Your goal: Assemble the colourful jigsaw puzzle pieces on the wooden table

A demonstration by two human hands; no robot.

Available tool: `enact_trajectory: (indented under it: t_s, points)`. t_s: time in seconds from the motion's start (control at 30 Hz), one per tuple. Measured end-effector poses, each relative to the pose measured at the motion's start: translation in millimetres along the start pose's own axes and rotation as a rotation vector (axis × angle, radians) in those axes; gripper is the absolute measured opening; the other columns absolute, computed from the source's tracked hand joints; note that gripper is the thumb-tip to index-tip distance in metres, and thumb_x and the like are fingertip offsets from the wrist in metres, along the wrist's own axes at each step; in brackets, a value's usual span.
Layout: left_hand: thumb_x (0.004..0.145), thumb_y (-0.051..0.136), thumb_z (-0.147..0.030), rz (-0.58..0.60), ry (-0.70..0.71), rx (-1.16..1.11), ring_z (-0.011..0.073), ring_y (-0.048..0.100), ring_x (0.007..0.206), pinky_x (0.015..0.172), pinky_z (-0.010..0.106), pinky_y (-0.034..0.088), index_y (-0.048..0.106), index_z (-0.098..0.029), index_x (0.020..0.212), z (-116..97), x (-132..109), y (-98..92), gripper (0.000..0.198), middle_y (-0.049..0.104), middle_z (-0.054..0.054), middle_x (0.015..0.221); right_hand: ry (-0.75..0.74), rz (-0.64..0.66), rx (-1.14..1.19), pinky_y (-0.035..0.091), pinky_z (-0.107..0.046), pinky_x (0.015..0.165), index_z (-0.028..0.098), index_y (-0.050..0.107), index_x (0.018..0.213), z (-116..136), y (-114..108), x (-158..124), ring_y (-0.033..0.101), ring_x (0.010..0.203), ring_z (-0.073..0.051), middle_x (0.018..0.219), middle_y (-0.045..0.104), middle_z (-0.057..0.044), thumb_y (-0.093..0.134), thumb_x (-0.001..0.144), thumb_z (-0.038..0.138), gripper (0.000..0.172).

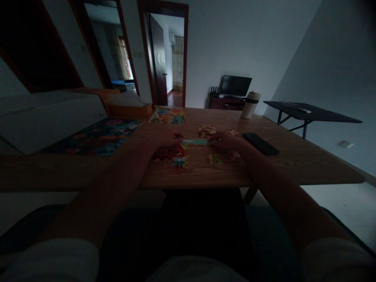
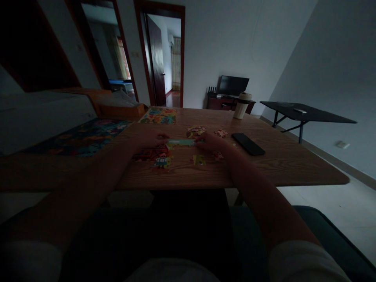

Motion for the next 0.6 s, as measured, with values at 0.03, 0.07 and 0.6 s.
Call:
enact_trajectory:
  t_s: [0.03,0.07,0.6]
  points:
    - [0.099,0.052,-0.046,0.008,-0.001,-0.003,0.0286,0.07,0.117,0.103,0.039,0.051,0.076,-0.022,0.133,-0.1,0.1,0.3,0.047,0.075,0.011,0.134,0.005,0.004,0.007,0.054,-0.037,0.092,0.027,0.083,0.122,0.5,0.8,0.0,0.074,0.098,-0.026,0.115,0.081,-0.009,0.067,0.097,0.038,0.032]
    - [0.099,0.052,-0.046,0.01,0.0,-0.011,0.0283,0.07,0.117,0.103,0.039,0.051,0.075,-0.021,0.134,-0.2,0.2,0.4,0.048,0.075,0.012,0.135,0.014,0.008,0.015,0.055,-0.037,0.092,0.027,0.084,0.122,1.4,1.4,-0.1,0.074,0.097,-0.027,0.114,0.081,-0.008,0.067,0.097,0.037,0.031]
    - [0.104,0.055,-0.04,-0.003,0.035,-0.014,0.0225,0.068,0.112,0.099,0.032,0.051,0.072,-0.017,0.136,2.8,-2.7,1.6,0.043,0.076,0.007,0.134,0.273,-0.071,0.075,0.057,-0.037,0.091,0.02,0.081,0.124,-44.3,-27.6,-11.6,0.075,0.092,-0.026,0.11,0.082,-0.01,0.061,0.082,0.012,0.047]
Point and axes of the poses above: each hand's wrist, its own x-axis towards the middle knuckle, its own y-axis out of the palm, z = x × y, the point moved 6 cm from there along x, towards the middle knuckle
